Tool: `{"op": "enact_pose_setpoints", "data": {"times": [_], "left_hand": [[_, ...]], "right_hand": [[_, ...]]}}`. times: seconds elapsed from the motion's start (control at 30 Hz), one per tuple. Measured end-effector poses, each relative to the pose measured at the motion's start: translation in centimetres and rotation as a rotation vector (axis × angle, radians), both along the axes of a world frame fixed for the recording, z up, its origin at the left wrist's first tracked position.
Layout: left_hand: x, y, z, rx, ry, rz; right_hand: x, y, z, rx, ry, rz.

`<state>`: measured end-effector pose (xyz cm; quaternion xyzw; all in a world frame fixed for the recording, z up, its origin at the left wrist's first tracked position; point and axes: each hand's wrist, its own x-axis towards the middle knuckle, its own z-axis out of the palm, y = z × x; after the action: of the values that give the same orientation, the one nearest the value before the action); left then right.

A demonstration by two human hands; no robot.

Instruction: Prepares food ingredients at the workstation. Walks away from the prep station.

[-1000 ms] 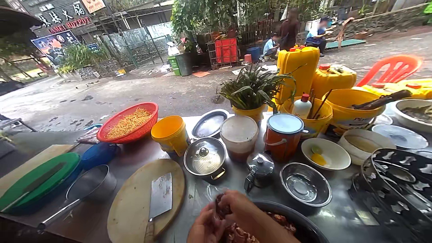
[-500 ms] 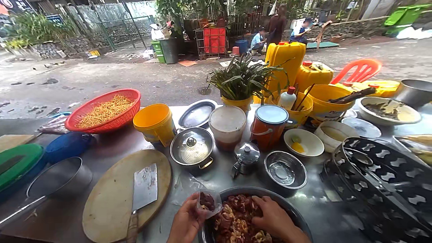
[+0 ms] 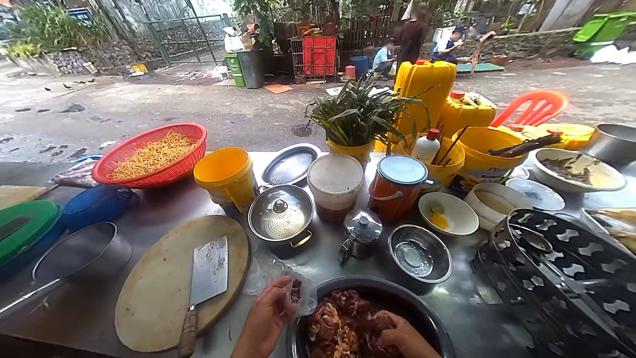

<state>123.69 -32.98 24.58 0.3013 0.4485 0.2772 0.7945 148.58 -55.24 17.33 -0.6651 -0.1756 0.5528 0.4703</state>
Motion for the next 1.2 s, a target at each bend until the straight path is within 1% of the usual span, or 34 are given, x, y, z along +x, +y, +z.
{"op": "enact_pose_setpoints", "data": {"times": [0.07, 0.13, 0.2, 0.23, 0.27, 0.33, 0.37, 0.4, 0.43, 0.5, 0.53, 0.57, 0.63, 0.67, 0.7, 0.73, 0.77, 0.8, 0.87, 0.93, 1.0, 1.07, 1.13, 1.2], "left_hand": [[-0.1, -0.2, 0.1, 0.010, -0.013, -0.030], [-0.2, -0.3, 0.2, 0.034, -0.024, -0.113], [-0.6, -0.3, 0.2, 0.055, -0.046, -0.205], [-0.8, -0.4, 0.1, 0.057, -0.060, -0.239], [-1.0, -0.5, 0.0, 0.052, -0.077, -0.257], [-1.4, -0.8, 0.0, 0.036, -0.093, -0.220], [-1.5, -0.8, 0.0, 0.029, -0.093, -0.158], [-1.7, -0.7, 0.1, 0.020, -0.089, -0.084], [-2.0, -0.5, 0.0, 0.009, -0.091, -0.021], [-2.3, 0.0, -0.3, -0.020, -0.132, 0.051], [-2.3, 0.0, -0.6, -0.033, -0.152, 0.072], [-2.3, 0.0, -0.7, -0.048, -0.162, 0.093], [-2.0, 0.2, -0.7, -0.074, -0.179, 0.124], [-1.9, 0.3, -0.7, -0.080, -0.186, 0.133], [-1.8, 0.4, -0.7, -0.088, -0.188, 0.136], [-1.7, 0.5, -0.6, -0.095, -0.191, 0.138], [-1.7, 0.6, -0.6, -0.100, -0.192, 0.138], [-1.7, 0.6, -0.6, -0.102, -0.191, 0.137], [-1.7, 0.7, -0.8, -0.110, -0.199, 0.137], [-1.6, 0.7, -0.8, -0.121, -0.197, 0.145], [-1.3, 0.7, -0.7, -0.121, -0.184, 0.143], [-1.0, 0.6, -0.7, -0.122, -0.182, 0.143], [-1.0, 0.5, -0.7, -0.124, -0.181, 0.136], [-1.2, 0.3, -0.7, -0.121, -0.169, 0.134]], "right_hand": [[-0.3, 0.0, 1.5, 0.140, 0.243, -0.026], [-1.3, 1.4, 3.0, 0.228, 0.350, 0.053], [-3.9, 4.4, 4.1, 0.249, 0.396, 0.070], [-5.7, 6.3, 4.5, 0.245, 0.432, 0.015], [-7.6, 8.5, 5.0, 0.239, 0.487, -0.084], [-10.6, 12.8, 5.7, 0.259, 0.588, -0.266], [-11.4, 14.5, 5.8, 0.292, 0.580, -0.256], [-11.7, 15.7, 5.7, 0.316, 0.522, -0.169], [-11.9, 16.5, 5.9, 0.317, 0.409, -0.048], [-10.9, 17.3, 8.1, 0.257, 0.207, 0.182], [-10.1, 17.2, 9.6, 0.238, 0.176, 0.259], [-9.2, 16.9, 10.8, 0.232, 0.170, 0.299], [-7.0, 15.9, 12.0, 0.243, 0.115, 0.291], [-5.6, 15.0, 11.7, 0.242, 0.032, 0.277], [-4.0, 13.8, 10.8, 0.219, -0.122, 0.289], [-2.3, 12.4, 9.4, 0.153, -0.338, 0.350], [-1.0, 11.2, 7.8, 0.028, -0.554, 0.451], [-0.5, 10.0, 6.3, -0.110, -0.723, 0.563], [-1.8, 8.3, 3.2, -0.296, -0.861, 0.713], [-4.0, 7.4, 1.0, -0.381, -0.924, 0.755], [-4.8, 6.6, 0.0, -0.361, -0.960, 0.653], [-4.1, 5.5, -0.9, -0.321, -0.917, 0.532], [-2.6, 4.5, -1.6, -0.276, -0.705, 0.362], [-1.2, 3.2, -1.8, -0.184, -0.356, 0.151]]}}
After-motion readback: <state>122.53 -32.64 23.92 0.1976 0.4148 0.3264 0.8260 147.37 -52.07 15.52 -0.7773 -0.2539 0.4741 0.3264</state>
